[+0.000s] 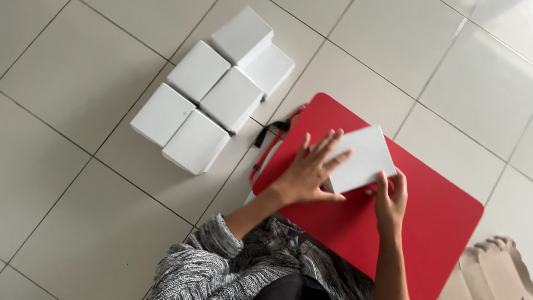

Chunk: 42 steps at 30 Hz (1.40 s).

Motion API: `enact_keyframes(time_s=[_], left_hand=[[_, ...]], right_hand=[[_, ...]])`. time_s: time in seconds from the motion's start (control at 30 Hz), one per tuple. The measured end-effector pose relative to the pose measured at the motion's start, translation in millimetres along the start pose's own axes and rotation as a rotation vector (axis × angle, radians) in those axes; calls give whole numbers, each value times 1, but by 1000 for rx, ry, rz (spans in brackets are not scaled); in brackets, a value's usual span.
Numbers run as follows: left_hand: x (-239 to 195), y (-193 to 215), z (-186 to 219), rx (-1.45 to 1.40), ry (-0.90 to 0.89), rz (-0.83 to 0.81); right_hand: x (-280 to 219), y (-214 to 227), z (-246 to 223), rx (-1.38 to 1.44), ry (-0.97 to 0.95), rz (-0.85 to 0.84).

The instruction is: The person assembles flat cardboard pieces into white rectangular boxes by folding and interlocking tabs. They place each completed box into a growing stack on the floor and repeat the process with additional flat pieces.

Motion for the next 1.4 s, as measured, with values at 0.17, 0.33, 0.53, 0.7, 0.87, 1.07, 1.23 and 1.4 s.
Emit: enact_keyframes(time_s=[0.17, 0.33, 0.53, 0.7, 0.87, 1.07, 1.23, 1.4], left_hand=[[10, 28, -75, -17, 97, 125], [37, 50, -154, -50, 187, 173], [62, 81, -235, -71, 272, 155], [65, 67, -287, -19, 381, -7], [57, 68, -344, 140, 562, 14], [44, 62, -415, 300, 692, -29], [34, 30, -425, 345, 842, -166], [41, 44, -406, 490, 886, -201]], right_hand=[[88, -62, 2, -5, 120, -148], [162, -129, -43, 30, 135, -270], [253, -201, -45, 60, 120, -415], [315, -256, 0, -75, 25, -480], [341, -297, 66, -522, -85, -631], [307, -319, -4, -648, -235, -724], [336, -324, 24, -682, -3, -740], [340, -335, 22, -777, 87, -732]])
Point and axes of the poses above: each hand's wrist, its own x-axis towards the middle knuckle, its own y-axis out of the back of the hand, z = x × y, the point moved 7 cm from there along x, towards the middle knuckle, and after that the axes turned 9 degrees about -z, right-handed, at the moved point
